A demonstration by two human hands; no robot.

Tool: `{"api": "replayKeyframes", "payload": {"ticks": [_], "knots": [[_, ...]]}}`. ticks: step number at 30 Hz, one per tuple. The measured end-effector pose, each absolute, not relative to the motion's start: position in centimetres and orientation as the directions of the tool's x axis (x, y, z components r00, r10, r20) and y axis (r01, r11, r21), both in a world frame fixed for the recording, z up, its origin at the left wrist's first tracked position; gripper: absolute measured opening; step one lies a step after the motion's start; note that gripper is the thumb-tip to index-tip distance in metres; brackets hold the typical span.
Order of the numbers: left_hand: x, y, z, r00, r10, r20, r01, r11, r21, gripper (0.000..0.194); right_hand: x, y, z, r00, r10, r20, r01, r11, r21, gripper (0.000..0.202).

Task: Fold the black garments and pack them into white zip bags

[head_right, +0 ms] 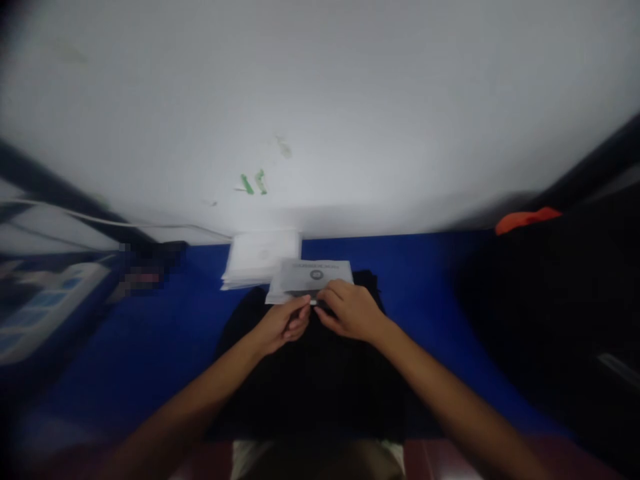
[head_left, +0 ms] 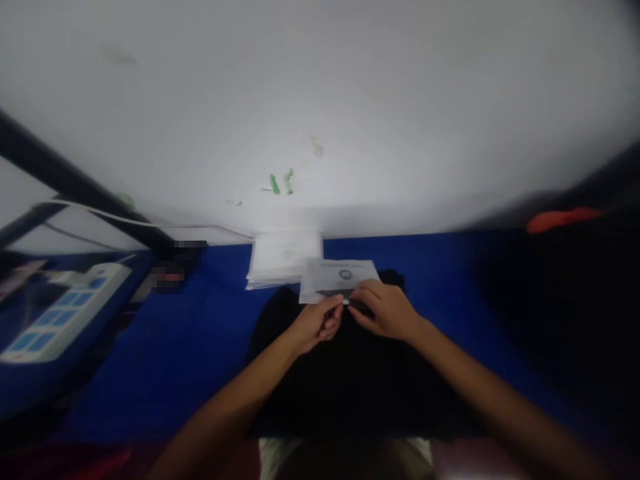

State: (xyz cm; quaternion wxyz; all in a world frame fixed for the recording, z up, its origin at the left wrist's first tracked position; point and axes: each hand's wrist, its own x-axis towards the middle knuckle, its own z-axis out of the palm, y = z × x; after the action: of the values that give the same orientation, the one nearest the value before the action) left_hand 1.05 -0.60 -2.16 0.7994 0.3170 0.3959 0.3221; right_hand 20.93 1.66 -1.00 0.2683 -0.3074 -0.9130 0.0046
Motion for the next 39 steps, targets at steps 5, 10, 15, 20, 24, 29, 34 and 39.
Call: {"api": "replayKeyframes", "payload": {"ticks": [5, 10, 15, 20, 24, 29, 34, 39], "knots": [[1.0, -0.6, -2.4, 0.508, 0.756, -0.412, -0.251, 0.588, 0.769, 0.037, 20.6, 1.5, -1.2, -0.719, 0.433, 0.543, 0.532, 0.846, 0.029, 0.017], [1.1, -0.6, -2.6, 0.513, 0.762, -0.395, -0.264, 0.578, 0.772, 0.039, 20.4, 1.8, -1.2, -0.76, 0.369, 0.535, 0.49, 0.866, 0.099, 0.016], [1.1, -0.4, -2.4, 0.503, 0.769, -0.395, -0.317, 0.589, 0.743, 0.039, 21.7, 2.6, -0.3, -0.767, 0.401, 0.501, 0.517, 0.848, 0.115, 0.019], [0.8, -0.2, -2.2, 0.493, 0.784, -0.376, -0.377, 0.582, 0.72, 0.04, 24.9, 4.1, 0.4, -0.742, 0.534, 0.405, 0.622, 0.774, 0.119, 0.019], [0.8, -0.2, -2.2, 0.511, 0.778, -0.365, -0.374, 0.584, 0.721, 0.039, 26.4, 4.6, 1.0, -0.721, 0.605, 0.338, 0.666, 0.74, 0.096, 0.018], [0.9, -0.3, -2.1, 0.512, 0.784, -0.35, -0.355, 0.565, 0.745, 0.039, 26.8, 4.4, 1.8, -0.721, 0.638, 0.269, 0.675, 0.735, 0.067, 0.016], [0.7, -0.2, -2.2, 0.53, 0.782, -0.328, -0.386, 0.567, 0.728, 0.039, 26.0, 4.3, 1.3, -0.712, 0.634, 0.302, 0.673, 0.739, 0.034, 0.015], [0.7, -0.2, -2.2, 0.6, 0.739, -0.305, -0.319, 0.571, 0.757, 0.04, 22.9, 3.7, 0.3, -0.757, 0.563, 0.332, 0.61, 0.791, 0.048, 0.031]]}}
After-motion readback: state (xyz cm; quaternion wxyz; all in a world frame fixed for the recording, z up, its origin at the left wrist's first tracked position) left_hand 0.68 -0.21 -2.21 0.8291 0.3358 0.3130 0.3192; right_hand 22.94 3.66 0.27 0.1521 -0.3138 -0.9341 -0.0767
